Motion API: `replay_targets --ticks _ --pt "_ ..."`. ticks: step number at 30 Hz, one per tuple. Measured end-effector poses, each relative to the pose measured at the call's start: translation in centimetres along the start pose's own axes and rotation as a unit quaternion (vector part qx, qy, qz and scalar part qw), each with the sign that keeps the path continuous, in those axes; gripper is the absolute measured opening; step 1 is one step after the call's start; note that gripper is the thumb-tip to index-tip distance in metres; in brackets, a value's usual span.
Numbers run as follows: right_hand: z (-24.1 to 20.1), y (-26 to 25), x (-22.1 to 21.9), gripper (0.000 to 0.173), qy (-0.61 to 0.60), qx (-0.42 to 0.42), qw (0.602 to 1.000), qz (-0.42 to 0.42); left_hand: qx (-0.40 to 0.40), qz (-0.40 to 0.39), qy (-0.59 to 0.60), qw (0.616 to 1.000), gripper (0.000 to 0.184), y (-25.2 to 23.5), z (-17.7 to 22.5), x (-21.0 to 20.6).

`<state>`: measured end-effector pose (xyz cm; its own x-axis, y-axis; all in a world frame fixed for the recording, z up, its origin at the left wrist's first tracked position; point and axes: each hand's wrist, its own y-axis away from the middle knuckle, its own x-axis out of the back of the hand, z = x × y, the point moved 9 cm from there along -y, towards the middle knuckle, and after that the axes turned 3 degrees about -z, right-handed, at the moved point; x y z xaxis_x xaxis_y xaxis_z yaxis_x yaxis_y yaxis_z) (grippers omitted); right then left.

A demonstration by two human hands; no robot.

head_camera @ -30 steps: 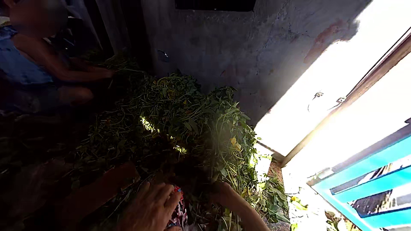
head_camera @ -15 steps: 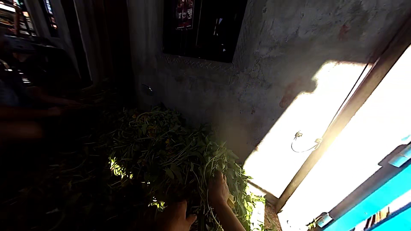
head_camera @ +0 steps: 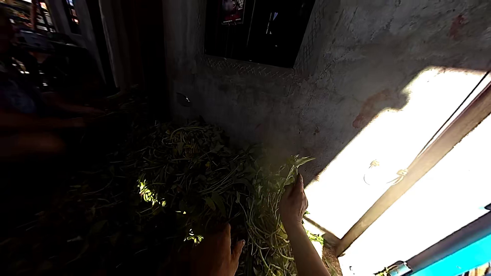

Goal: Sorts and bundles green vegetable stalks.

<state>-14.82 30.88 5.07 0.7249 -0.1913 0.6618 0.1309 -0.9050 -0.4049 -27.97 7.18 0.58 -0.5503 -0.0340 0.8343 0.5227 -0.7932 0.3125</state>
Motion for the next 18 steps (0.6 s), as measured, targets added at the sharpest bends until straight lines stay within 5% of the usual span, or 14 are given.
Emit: replay_targets --ticks 2,4,6,9,12,15,18 --pt "3.1 0.0 -2.2 0.040 0.045 -0.076 0.979 -0.182 -0.031 0.009 0.006 0.999 0.055 0.3 1.3 -0.5" --pt "6.0 1.0 -3.0 0.032 0.015 -0.120 0.961 -0.248 -0.064 0.015 0.030 0.997 0.048 0.7 2.4 -1.1" --pt "7.4 3.4 -1.3 0.028 -0.160 -0.124 0.965 -0.167 -0.099 0.031 0.069 0.992 0.041 0.9 3.2 -1.5" --pt "7.8 9.0 1.7 0.033 -0.395 -0.088 0.913 -0.054 -0.168 0.095 0.180 0.965 0.032 0.7 3.7 -1.9" --pt "8.7 14.3 1.4 0.030 -0.438 -0.102 0.887 -0.100 -0.193 0.122 0.298 0.927 0.026 0.2 3.5 -2.2" --pt "7.7 18.7 2.9 0.028 -0.376 -0.047 0.920 -0.102 -0.213 0.142 0.385 0.887 0.021 -0.4 2.7 -1.9" --pt "6.8 21.7 3.7 0.029 -0.350 0.001 0.933 -0.084 -0.180 0.078 0.444 0.874 0.017 -1.0 2.4 -2.4"
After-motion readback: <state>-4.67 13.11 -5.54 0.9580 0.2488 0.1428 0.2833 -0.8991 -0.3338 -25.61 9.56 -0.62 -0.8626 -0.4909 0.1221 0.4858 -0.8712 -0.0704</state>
